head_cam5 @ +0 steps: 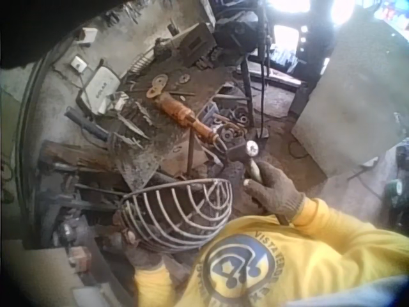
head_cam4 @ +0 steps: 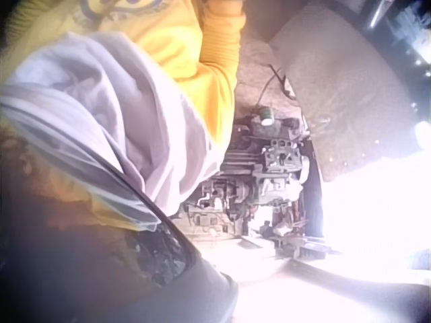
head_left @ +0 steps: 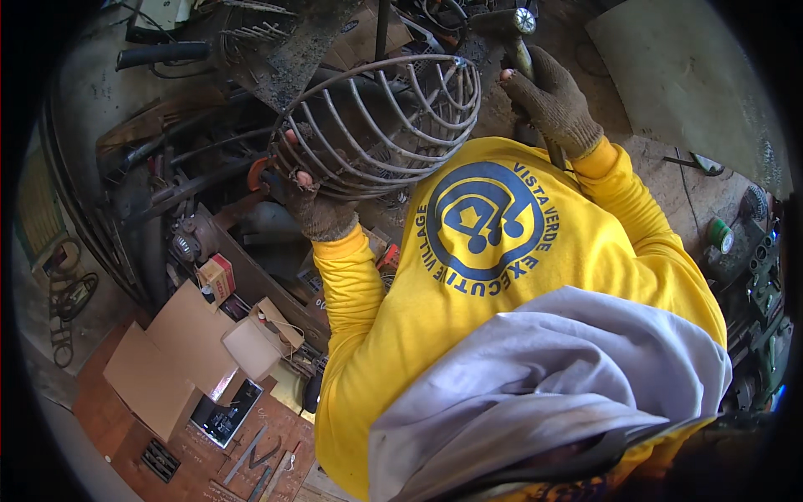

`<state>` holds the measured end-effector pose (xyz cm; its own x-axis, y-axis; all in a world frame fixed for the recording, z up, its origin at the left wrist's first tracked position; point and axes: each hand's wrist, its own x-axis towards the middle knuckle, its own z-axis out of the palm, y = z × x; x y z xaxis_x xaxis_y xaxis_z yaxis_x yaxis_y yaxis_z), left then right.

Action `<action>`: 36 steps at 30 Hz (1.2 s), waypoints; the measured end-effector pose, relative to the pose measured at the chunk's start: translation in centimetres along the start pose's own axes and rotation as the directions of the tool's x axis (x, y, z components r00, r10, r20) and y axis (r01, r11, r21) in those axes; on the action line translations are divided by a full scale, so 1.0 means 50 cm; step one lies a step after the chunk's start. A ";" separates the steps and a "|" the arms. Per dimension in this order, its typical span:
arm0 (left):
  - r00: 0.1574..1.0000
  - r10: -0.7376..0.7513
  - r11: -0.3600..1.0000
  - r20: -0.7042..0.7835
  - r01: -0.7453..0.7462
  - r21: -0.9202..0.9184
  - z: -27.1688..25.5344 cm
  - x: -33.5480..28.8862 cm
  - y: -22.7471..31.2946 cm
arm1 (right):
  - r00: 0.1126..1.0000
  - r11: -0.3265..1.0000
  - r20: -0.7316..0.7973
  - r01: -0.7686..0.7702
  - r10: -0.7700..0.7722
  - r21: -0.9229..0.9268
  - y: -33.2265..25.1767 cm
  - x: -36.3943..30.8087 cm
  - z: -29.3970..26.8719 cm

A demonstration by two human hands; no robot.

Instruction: The person uses an angle grinder on a metal wire basket and then uses a hammer and a metal rod to shape the wires.

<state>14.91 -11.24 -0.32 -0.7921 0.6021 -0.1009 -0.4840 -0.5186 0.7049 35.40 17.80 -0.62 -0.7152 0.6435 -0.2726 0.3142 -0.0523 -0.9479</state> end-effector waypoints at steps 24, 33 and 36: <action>0.945 -0.175 0.824 0.276 0.294 -0.485 -0.020 0.060 -0.010 | 0.995 0.981 0.035 0.087 -0.094 0.174 -0.047 0.040 0.001; 0.892 -0.340 0.832 0.296 0.433 -0.348 0.045 0.078 -0.036 | 0.990 0.944 0.124 0.029 -0.073 0.330 -0.099 0.045 0.026; 0.940 -0.342 0.936 0.000 0.340 -0.087 0.120 0.033 -0.070 | 0.997 0.964 0.065 0.023 -0.041 0.264 -0.101 0.048 0.021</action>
<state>17.52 -4.78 1.26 -0.5790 0.7429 -0.3358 -0.7550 -0.3332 0.5647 31.46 18.81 3.36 -0.7665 0.5943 -0.2435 0.1223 -0.2371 -0.9638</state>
